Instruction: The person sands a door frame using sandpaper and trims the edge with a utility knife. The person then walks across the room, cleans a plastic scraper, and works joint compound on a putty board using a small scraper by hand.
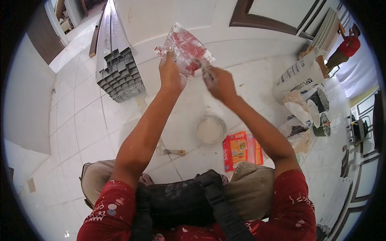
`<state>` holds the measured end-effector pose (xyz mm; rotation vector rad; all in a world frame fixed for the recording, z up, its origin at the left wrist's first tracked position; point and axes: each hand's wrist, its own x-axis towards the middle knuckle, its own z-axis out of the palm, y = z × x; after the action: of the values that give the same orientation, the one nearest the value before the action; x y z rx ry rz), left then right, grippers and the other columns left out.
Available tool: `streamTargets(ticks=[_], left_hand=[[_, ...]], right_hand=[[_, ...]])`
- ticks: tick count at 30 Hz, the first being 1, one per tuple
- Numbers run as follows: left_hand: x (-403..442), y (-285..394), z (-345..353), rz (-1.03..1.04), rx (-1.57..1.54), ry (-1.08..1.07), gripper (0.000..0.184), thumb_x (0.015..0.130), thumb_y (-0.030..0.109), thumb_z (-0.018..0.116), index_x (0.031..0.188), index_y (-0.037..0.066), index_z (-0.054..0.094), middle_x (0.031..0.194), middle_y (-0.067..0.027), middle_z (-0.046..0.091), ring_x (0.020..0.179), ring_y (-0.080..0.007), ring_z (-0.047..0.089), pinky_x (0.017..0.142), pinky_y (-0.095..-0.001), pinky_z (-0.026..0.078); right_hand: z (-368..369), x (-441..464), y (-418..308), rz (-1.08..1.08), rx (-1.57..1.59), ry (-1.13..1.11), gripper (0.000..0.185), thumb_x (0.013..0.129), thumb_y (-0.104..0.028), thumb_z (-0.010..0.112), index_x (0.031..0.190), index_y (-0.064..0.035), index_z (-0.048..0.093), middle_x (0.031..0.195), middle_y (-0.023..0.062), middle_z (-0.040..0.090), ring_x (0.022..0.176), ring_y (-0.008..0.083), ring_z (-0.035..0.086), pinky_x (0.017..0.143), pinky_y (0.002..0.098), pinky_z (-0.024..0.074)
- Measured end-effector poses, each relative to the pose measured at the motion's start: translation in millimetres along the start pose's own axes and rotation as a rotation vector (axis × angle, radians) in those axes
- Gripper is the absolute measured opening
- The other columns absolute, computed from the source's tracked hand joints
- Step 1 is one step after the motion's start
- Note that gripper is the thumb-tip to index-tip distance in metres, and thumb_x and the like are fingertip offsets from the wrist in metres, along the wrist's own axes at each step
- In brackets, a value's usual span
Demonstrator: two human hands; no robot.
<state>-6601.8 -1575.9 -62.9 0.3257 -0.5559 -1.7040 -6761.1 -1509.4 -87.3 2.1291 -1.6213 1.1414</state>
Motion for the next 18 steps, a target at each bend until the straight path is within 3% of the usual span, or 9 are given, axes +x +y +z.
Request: streamTargets(ticks=[1, 3, 6, 9, 12, 15, 18], left_hand=[[2.6, 0.4, -4.6, 0.006, 0.037, -0.008, 0.04, 0.102, 0.026, 0.046, 0.134, 0.002, 0.041, 0.125, -0.0123, 0.054, 0.112, -0.0277, 0.057, 0.094, -0.0462, 0.049], [8.3, -2.0, -13.5, 0.01, 0.106, -0.021, 0.039, 0.102, 0.024, 0.045, 0.134, 0.001, 0.041, 0.126, -0.014, 0.055, 0.113, -0.0305, 0.058, 0.096, -0.0486, 0.049], [8.7, 6.5, -16.7, -0.094, 0.262, -0.02, 0.038, 0.101, 0.026, 0.049, 0.13, 0.002, 0.046, 0.117, -0.0121, 0.058, 0.103, -0.0266, 0.062, 0.09, -0.0446, 0.053], [13.8, 9.8, -19.6, -0.221, 0.321, -0.038, 0.031, 0.098, 0.023, 0.052, 0.12, 0.002, 0.053, 0.108, -0.0106, 0.061, 0.093, -0.023, 0.065, 0.081, -0.04, 0.056], [17.1, 8.5, -19.7, -0.365, 0.304, -0.083, 0.024, 0.095, 0.018, 0.053, 0.112, 0.002, 0.056, 0.101, -0.0096, 0.062, 0.087, -0.0206, 0.065, 0.074, -0.0369, 0.057], [14.4, 12.9, -25.4, -0.423, 0.455, -0.186, 0.022, 0.088, 0.018, 0.056, 0.105, 0.003, 0.057, 0.093, -0.0081, 0.061, 0.081, -0.0206, 0.063, 0.062, -0.0339, 0.055], [21.6, 14.8, -31.1, -0.46, 0.455, -0.232, 0.031, 0.089, 0.023, 0.06, 0.112, 0.002, 0.056, 0.1, -0.0098, 0.062, 0.088, -0.021, 0.064, 0.072, -0.0351, 0.056]], right_hand=[[10.4, 0.8, 37.2, 0.053, -0.075, -0.002, 0.027, 0.087, -0.021, 0.061, 0.107, -0.0047, 0.067, 0.096, 0.0215, 0.068, 0.087, 0.0374, 0.065, 0.076, 0.0448, 0.0517], [-31.5, 23.2, 49.2, 0.43, -0.047, -0.095, 0.028, 0.089, -0.022, 0.06, 0.109, -0.0028, 0.065, 0.09, 0.021, 0.067, 0.081, 0.0301, 0.066, 0.073, 0.0393, 0.0518], [-58.2, 28.0, 50.0, 0.457, 0.266, -0.016, 0.028, 0.093, -0.023, 0.057, 0.111, -0.0024, 0.061, 0.081, 0.0119, 0.064, 0.071, 0.0209, 0.061, 0.069, 0.0334, 0.0508], [-67.3, 26.9, 34.5, 0.592, 0.676, -0.168, 0.027, 0.096, -0.026, 0.055, 0.111, -0.003, 0.057, 0.078, 0.0031, 0.057, 0.07, 0.014, 0.054, 0.067, 0.0306, 0.0485], [-67.3, 24.2, 24.7, 0.548, 0.661, -0.292, 0.027, 0.099, -0.029, 0.054, 0.111, -0.0052, 0.054, 0.083, 0.001, 0.056, 0.071, 0.011, 0.054, 0.067, 0.0258, 0.0459], [-77.0, 23.7, 10.4, 0.565, 0.678, -0.505, 0.023, 0.099, -0.025, 0.056, 0.109, -0.0043, 0.055, 0.087, 0.0008, 0.057, 0.075, 0.0107, 0.055, 0.068, 0.026, 0.0466], [-52.0, 15.5, 17.7, 0.617, 0.775, -0.456, 0.021, 0.098, -0.021, 0.056, 0.104, -0.0013, 0.057, 0.09, 0.0034, 0.057, 0.075, 0.0111, 0.055, 0.069, 0.027, 0.0492]])
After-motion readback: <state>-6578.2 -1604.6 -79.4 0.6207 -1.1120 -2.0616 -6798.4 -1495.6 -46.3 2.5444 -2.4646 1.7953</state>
